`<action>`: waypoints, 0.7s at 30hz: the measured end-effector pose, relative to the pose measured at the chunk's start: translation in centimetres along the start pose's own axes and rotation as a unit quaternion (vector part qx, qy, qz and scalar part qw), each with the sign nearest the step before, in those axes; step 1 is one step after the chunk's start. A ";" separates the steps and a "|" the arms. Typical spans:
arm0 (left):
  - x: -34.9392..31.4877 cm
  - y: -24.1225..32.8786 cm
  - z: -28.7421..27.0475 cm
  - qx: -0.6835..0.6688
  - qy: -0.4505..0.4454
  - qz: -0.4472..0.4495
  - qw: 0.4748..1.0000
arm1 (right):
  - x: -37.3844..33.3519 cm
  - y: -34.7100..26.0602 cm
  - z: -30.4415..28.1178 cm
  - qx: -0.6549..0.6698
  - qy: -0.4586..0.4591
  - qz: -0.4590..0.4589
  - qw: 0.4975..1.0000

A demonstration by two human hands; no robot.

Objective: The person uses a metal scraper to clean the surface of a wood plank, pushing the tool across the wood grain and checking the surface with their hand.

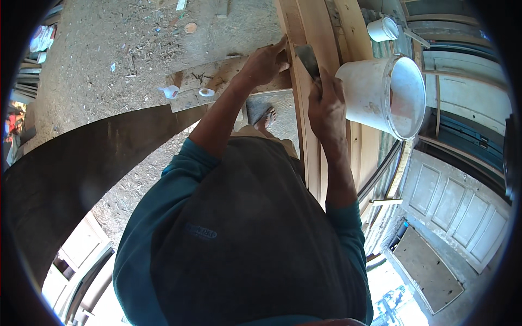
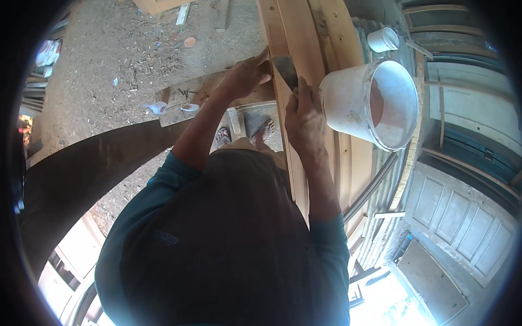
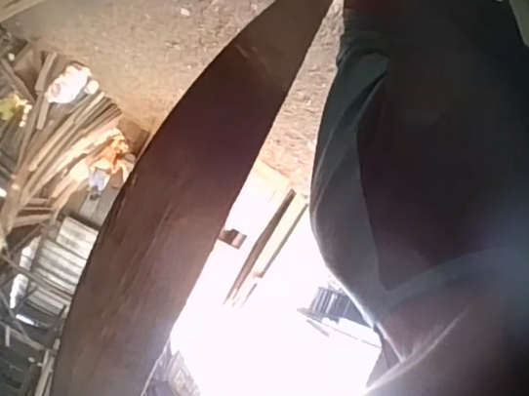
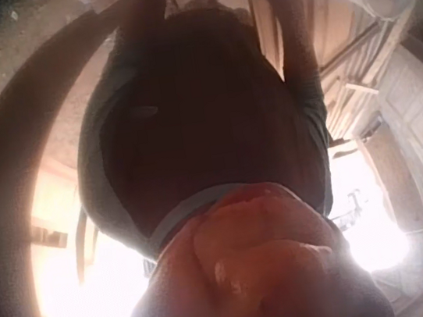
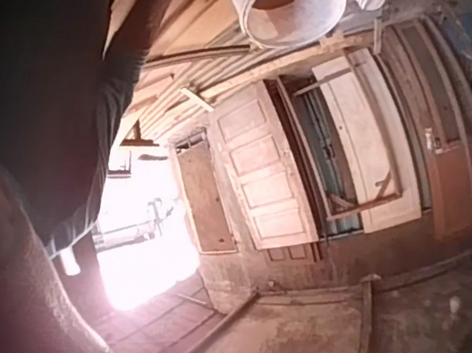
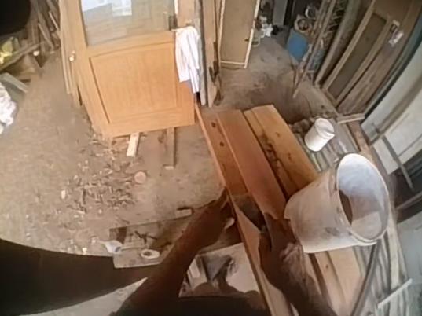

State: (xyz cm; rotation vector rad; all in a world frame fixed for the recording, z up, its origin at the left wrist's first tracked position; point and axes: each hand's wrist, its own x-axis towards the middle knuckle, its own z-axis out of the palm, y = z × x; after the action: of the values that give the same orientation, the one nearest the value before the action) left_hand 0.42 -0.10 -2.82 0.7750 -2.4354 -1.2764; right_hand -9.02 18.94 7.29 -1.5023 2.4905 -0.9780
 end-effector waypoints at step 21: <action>-0.1 -0.7 0.2 0.008 0.014 0.014 1.000 | 5.6 3.5 5.7 -0.117 0.057 -0.111 0.985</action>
State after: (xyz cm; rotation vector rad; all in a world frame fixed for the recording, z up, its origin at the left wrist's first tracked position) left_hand 0.62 -0.23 -3.52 0.7561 -2.4289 -1.2280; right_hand -12.49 12.69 2.25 -1.8790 2.6386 -0.8444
